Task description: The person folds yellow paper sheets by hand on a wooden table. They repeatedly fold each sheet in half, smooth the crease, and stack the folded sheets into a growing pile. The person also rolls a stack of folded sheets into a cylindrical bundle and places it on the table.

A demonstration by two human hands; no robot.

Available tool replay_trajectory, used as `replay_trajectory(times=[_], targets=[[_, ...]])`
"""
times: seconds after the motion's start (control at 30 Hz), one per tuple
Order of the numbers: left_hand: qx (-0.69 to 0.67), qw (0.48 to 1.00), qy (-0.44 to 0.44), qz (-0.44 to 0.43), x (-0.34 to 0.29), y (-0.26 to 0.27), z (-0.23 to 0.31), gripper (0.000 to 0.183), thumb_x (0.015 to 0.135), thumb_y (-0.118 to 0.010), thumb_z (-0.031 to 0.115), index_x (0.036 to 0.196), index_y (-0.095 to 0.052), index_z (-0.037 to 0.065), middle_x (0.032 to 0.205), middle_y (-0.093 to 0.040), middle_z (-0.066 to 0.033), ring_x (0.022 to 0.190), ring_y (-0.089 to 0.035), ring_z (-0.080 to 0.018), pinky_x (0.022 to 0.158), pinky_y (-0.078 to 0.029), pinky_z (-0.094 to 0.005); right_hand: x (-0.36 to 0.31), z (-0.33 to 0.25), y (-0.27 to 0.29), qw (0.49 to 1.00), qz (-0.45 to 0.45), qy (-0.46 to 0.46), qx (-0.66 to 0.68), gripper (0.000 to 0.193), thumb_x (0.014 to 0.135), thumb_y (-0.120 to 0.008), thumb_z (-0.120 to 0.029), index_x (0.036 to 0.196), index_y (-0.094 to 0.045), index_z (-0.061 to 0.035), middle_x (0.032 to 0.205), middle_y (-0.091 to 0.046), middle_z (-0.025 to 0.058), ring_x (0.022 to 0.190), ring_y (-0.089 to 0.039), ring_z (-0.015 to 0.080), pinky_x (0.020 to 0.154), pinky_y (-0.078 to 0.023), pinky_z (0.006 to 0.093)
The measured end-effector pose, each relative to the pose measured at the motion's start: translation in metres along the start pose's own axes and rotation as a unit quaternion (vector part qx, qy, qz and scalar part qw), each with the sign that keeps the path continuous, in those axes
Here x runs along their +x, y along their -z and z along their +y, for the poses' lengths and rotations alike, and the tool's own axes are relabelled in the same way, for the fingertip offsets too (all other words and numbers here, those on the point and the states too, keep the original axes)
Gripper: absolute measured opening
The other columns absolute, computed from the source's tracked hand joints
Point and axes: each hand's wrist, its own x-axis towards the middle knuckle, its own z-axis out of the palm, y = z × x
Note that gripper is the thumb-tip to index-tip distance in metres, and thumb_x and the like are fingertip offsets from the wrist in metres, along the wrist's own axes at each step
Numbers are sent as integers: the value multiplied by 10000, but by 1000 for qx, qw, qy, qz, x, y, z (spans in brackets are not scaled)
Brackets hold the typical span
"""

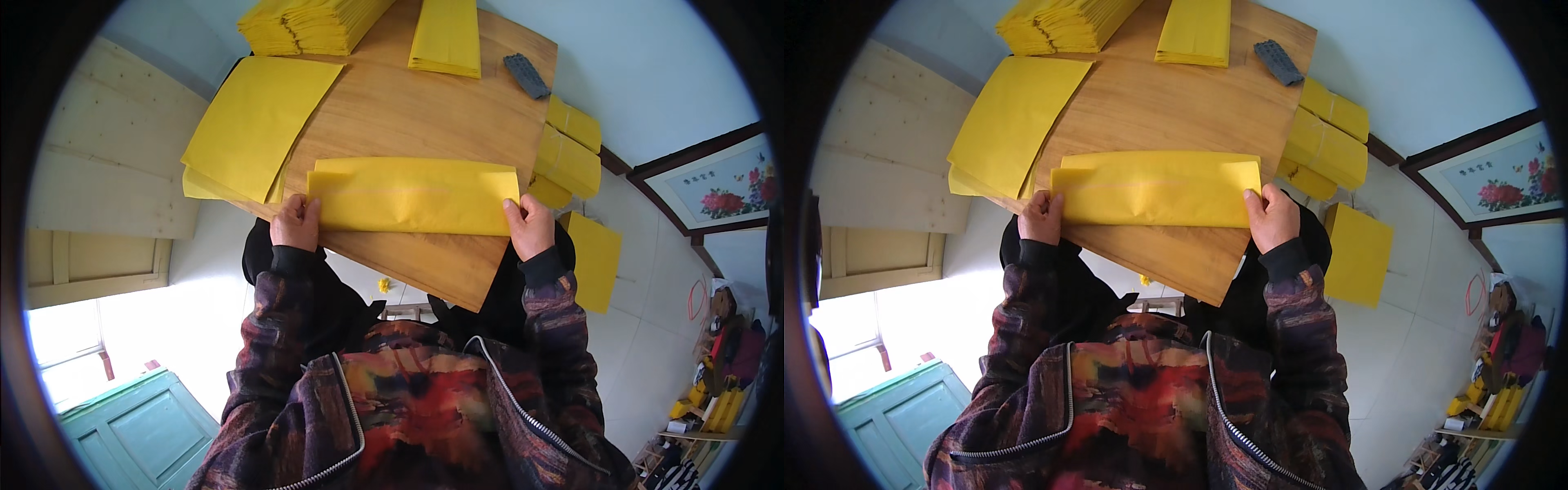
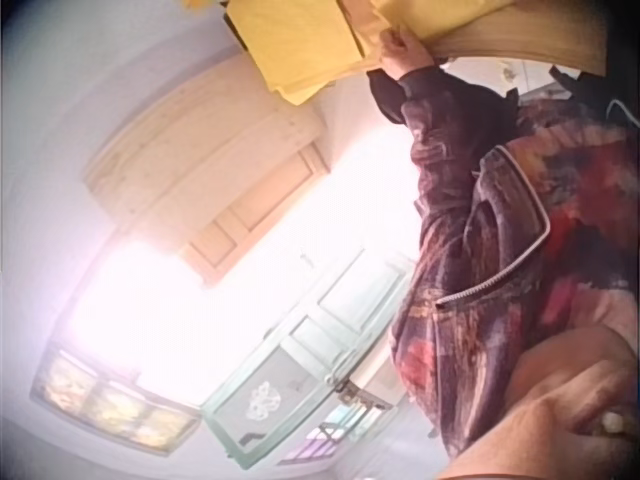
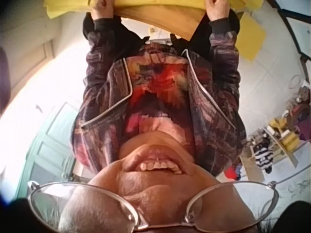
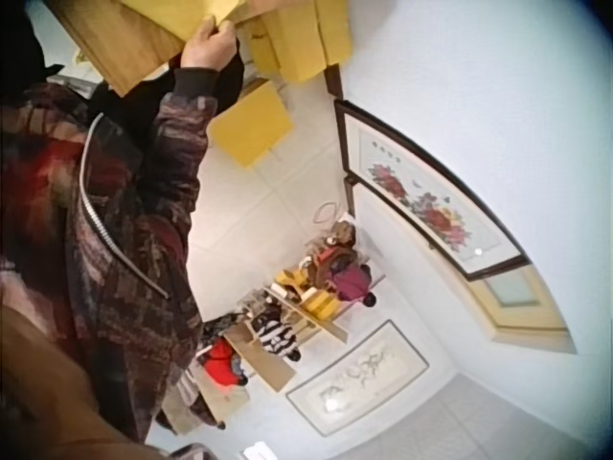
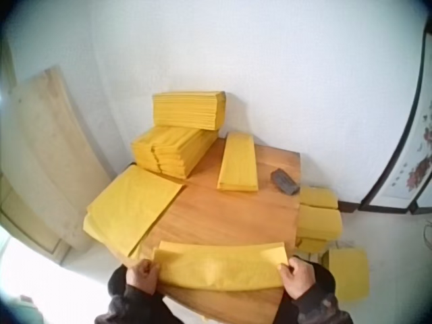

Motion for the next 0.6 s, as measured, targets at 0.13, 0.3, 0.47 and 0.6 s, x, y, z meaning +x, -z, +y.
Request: replay_trajectory(times=[0.13,0.3,0.47,0.6], targets=[[7,999,-42,30,2,-11,-6,243,825,-678,277,879,-648,42,702,-643,-113,649,-627,-276,627,-485,-374,2,-6,3,997,15,4,-73,353,846,-645,-291,695,-501,-7,663,-561,177,638,-570,371,570,-425,452],[92,993,-67,31,7,-12,-12,247,808,-691,313,845,-651,71,668,-612,-75,704,-602,-268,781,-434,-385,2,-8,1,994,17,-13,-106,348,846,-637,-295,689,-504,-14,670,-571,171,646,-573,374,575,-430,455],[99,993,-58,22,7,-10,-10,253,820,-679,316,858,-653,67,677,-615,-70,725,-602,-263,818,-428,-392,2,-4,0,997,22,5,-80,338,840,-651,-276,689,-508,-9,648,-562,161,605,-553,348,560,-428,430],[-66,997,-32,-14,-1,-2,-12,291,859,-637,302,905,-632,15,742,-639,-95,769,-618,-263,835,-445,-399,-9,1,10,999,-15,44,27,218,829,-655,-169,756,-545,4,735,-561,132,613,-521,262,559,-422,348]])
